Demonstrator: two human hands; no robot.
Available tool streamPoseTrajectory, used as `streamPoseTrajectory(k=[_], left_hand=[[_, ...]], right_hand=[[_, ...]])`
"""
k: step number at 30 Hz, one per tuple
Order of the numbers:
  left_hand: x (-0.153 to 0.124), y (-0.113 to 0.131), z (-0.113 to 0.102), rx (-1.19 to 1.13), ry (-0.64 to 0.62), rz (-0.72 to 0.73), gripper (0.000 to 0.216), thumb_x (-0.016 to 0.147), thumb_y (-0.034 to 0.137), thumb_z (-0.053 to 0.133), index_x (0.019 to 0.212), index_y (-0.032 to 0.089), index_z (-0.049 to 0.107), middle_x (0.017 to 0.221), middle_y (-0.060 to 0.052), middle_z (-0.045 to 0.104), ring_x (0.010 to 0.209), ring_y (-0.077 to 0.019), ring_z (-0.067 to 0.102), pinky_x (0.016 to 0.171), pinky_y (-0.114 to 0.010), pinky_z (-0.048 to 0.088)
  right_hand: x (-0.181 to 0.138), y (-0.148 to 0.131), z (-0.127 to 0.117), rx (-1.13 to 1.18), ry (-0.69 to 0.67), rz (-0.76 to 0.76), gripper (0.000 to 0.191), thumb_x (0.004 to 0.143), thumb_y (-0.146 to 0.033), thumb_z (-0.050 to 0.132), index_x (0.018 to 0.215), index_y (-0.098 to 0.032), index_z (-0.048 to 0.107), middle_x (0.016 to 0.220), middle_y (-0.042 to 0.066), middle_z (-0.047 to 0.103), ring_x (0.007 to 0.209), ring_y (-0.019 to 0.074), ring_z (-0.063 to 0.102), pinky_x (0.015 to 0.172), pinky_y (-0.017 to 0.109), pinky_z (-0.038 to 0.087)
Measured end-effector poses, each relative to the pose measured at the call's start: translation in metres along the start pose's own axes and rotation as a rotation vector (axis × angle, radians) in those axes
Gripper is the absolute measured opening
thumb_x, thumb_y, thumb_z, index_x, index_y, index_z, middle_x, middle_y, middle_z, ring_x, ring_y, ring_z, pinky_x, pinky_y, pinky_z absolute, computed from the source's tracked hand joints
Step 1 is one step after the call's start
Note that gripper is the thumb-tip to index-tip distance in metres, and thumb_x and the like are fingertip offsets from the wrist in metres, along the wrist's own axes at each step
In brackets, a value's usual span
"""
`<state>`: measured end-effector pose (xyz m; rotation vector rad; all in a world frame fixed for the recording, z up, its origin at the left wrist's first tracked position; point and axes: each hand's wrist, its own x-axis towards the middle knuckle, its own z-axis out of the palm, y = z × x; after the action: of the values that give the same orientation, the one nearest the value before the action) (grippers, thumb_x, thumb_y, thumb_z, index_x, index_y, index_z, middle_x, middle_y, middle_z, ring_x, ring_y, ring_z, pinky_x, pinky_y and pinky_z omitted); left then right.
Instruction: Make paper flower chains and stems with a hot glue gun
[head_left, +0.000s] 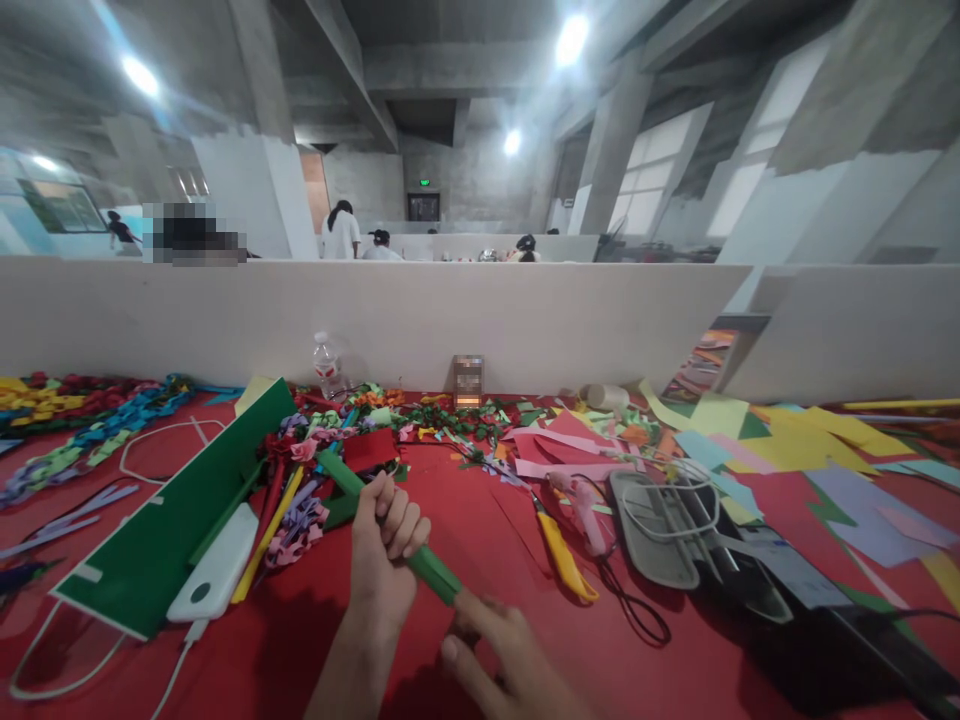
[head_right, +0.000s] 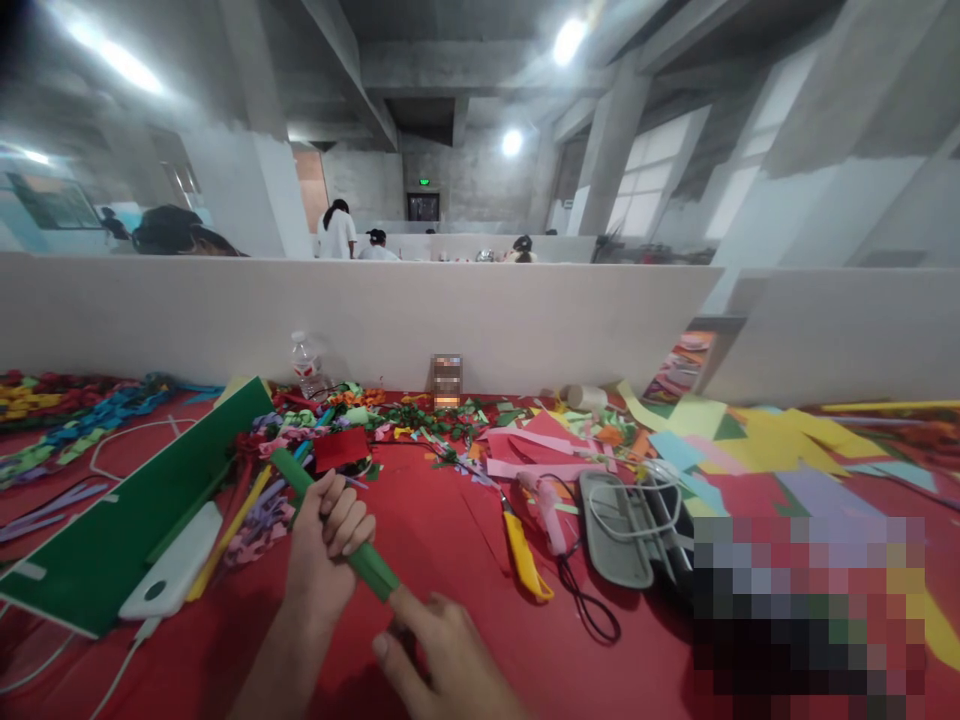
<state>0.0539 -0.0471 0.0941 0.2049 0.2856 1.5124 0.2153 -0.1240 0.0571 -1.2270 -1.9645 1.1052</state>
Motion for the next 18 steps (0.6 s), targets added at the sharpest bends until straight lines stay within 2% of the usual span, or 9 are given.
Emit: streamPoseTrajectory(k=[2, 5, 7, 10, 12, 15, 18], left_hand=[[0.001, 0.001, -0.001, -0.011, -0.012, 0.0, 0.042, 0.097, 0.024, 0.051, 0.06, 0.02, 0.031, 0.05, 0.011, 0.004, 0.039, -0.0066, -0.002, 0.035, -0.02, 0.011], [0.002, 0.003, -0.002, -0.04, -0.049, 0.01, 0.042, 0.097, 0.025, 0.05, 0.06, 0.02, 0.03, 0.05, 0.011, 0.004, 0.037, -0.006, -0.001, 0.034, -0.019, 0.01], [0.001, 0.005, -0.002, -0.077, -0.082, 0.028, 0.043, 0.098, 0.026, 0.05, 0.061, 0.02, 0.029, 0.049, 0.011, 0.005, 0.036, -0.0056, -0.001, 0.034, -0.018, 0.01], [0.001, 0.008, -0.004, -0.135, -0.158, 0.044, 0.044, 0.099, 0.027, 0.048, 0.061, 0.021, 0.027, 0.046, 0.011, 0.005, 0.033, -0.0054, 0.0, 0.032, -0.018, 0.01], [0.002, 0.008, -0.007, -0.156, -0.22, 0.037, 0.045, 0.099, 0.027, 0.048, 0.061, 0.021, 0.026, 0.044, 0.012, 0.006, 0.032, -0.0051, 0.0, 0.031, -0.018, 0.01], [0.002, 0.008, -0.009, -0.127, -0.274, -0.007, 0.043, 0.099, 0.027, 0.05, 0.062, 0.021, 0.029, 0.044, 0.012, 0.009, 0.031, -0.0048, 0.005, 0.031, -0.017, 0.014], [0.002, 0.008, -0.008, -0.033, -0.23, -0.081, 0.042, 0.098, 0.028, 0.054, 0.063, 0.02, 0.032, 0.051, 0.009, 0.027, 0.038, -0.0058, 0.03, 0.041, -0.018, 0.035]], right_hand=[[-0.001, 0.01, 0.013, 0.218, -0.021, 0.01, 0.047, 0.095, -0.061, 0.053, 0.122, -0.025, 0.067, 0.084, 0.004, 0.07, 0.08, 0.02, 0.063, 0.08, 0.033, 0.047], [-0.004, 0.029, 0.037, 0.765, -0.048, 0.076, 0.078, 0.087, -0.074, 0.057, 0.146, -0.024, 0.049, 0.066, -0.001, 0.063, 0.058, 0.0148, 0.057, 0.066, 0.028, 0.047], [-0.006, 0.037, 0.046, 1.11, -0.102, 0.119, 0.083, 0.083, -0.075, 0.06, 0.147, -0.025, 0.048, 0.056, -0.006, 0.056, 0.047, 0.0106, 0.048, 0.058, 0.023, 0.043], [-0.007, 0.037, 0.045, 1.431, -0.2, 0.129, 0.075, 0.083, -0.077, 0.058, 0.136, -0.025, 0.062, 0.044, -0.01, 0.042, 0.034, 0.0065, 0.028, 0.046, 0.018, 0.033], [-0.009, 0.035, 0.04, 1.49, -0.205, 0.137, 0.071, 0.083, -0.078, 0.056, 0.129, -0.025, 0.068, 0.042, -0.01, 0.036, 0.033, 0.006, 0.021, 0.043, 0.018, 0.029], [-0.011, 0.035, 0.039, 1.441, -0.141, 0.123, 0.066, 0.083, -0.075, 0.059, 0.128, -0.029, 0.068, 0.045, -0.008, 0.04, 0.036, 0.007, 0.026, 0.046, 0.018, 0.031], [-0.01, 0.042, 0.049, 1.366, -0.086, 0.094, 0.068, 0.084, -0.077, 0.056, 0.132, -0.029, 0.065, 0.05, -0.005, 0.049, 0.041, 0.0093, 0.038, 0.051, 0.021, 0.036]])
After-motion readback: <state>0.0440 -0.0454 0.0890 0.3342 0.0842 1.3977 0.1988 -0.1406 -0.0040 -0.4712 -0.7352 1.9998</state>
